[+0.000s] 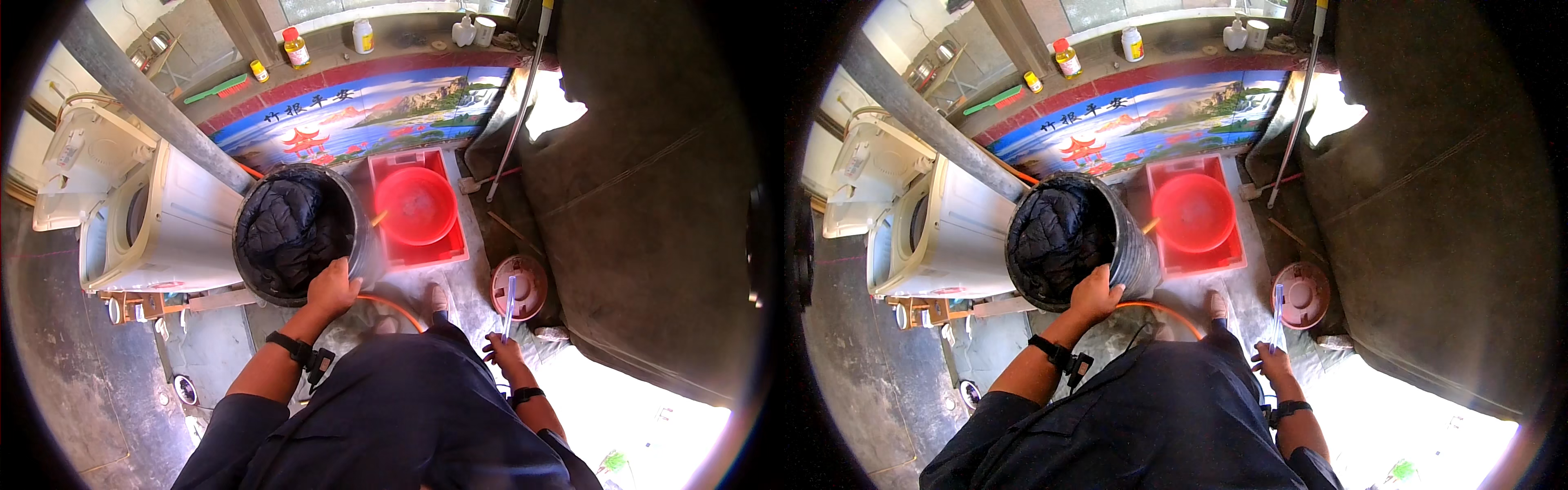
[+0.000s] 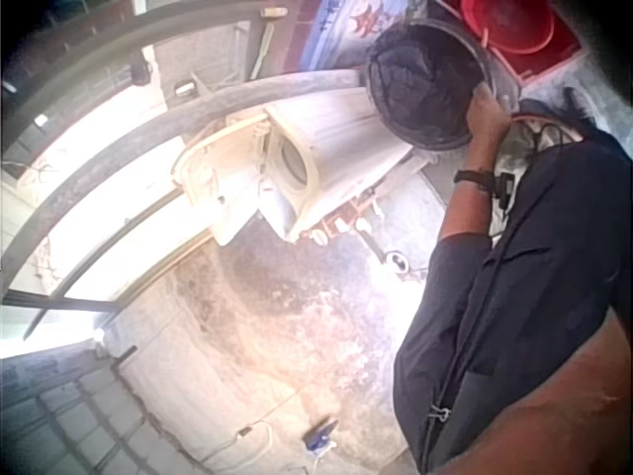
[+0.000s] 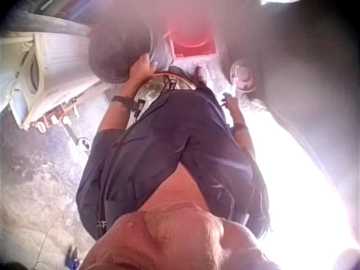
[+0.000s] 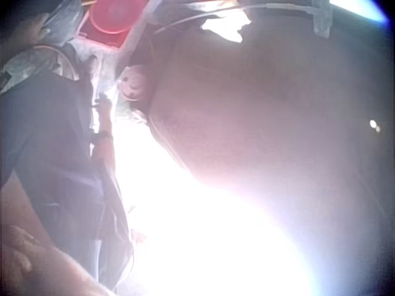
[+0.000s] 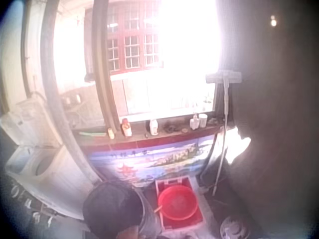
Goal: The person fills a red basin with water using a hose, carries the basin to an outdoor concrete area, and then connects a clear plastic tube to a small blue water pump by hand before placing the pump into the basin.
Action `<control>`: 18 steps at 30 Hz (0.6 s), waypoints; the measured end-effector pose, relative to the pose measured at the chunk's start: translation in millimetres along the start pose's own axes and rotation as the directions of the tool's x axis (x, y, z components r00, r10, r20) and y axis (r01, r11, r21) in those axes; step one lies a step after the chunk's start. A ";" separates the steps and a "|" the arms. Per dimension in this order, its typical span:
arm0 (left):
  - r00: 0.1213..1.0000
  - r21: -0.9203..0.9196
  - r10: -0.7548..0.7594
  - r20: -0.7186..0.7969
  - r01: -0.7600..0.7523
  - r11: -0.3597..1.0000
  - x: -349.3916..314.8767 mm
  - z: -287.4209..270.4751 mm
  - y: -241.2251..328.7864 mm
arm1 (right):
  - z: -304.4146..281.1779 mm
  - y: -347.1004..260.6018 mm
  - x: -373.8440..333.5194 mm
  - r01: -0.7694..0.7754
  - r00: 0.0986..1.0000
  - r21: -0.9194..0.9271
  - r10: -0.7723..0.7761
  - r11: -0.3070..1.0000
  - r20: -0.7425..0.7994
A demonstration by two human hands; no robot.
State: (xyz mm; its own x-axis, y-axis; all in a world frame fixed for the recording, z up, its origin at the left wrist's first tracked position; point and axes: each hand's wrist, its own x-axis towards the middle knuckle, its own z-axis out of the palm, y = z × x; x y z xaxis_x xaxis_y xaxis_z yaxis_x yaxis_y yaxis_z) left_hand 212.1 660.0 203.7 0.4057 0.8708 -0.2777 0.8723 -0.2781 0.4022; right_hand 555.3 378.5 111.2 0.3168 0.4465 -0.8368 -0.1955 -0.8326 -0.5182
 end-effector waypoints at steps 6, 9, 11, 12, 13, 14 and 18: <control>1.000 0.008 -0.005 0.001 0.005 1.000 -0.5 -0.4 -0.4 | -0.3 -0.3 0.4 -0.006 1.000 -0.011 0.006 1.000 -0.001; 1.000 -0.002 0.009 -0.008 -0.009 1.000 0.0 1.9 -3.1 | -0.3 -0.2 0.8 -0.003 1.000 -0.005 0.003 1.000 0.006; 0.999 -0.015 0.025 -0.023 -0.025 1.000 0.1 3.7 -4.9 | -0.3 -0.4 1.0 -0.002 1.000 -0.005 0.002 1.000 0.007; 0.999 -0.017 0.027 -0.028 -0.027 0.999 0.1 4.1 -5.0 | -0.3 -0.2 1.3 -0.006 1.000 -0.001 0.006 1.000 0.007; 0.999 -0.018 0.029 -0.032 -0.030 0.999 0.2 4.3 -5.0 | -0.4 -0.1 1.6 -0.010 1.000 0.002 0.010 1.000 0.007; 0.999 -0.018 0.029 -0.032 -0.030 0.999 0.2 3.8 -4.3 | -0.2 0.2 1.8 -0.010 1.000 0.002 0.010 1.000 0.007; 1.000 0.012 0.012 -0.017 -0.012 1.000 0.0 2.7 -2.5 | 0.7 -0.5 0.7 -0.007 1.000 0.015 0.007 1.000 -0.003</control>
State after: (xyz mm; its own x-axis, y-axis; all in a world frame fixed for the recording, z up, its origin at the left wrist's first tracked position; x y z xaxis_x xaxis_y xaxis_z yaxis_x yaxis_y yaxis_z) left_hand 210.7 659.6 200.3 0.4111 0.8744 -0.2577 0.8706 -0.2929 0.3952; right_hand 555.0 379.4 110.7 0.3179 0.4397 -0.8400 -0.2113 -0.8308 -0.5148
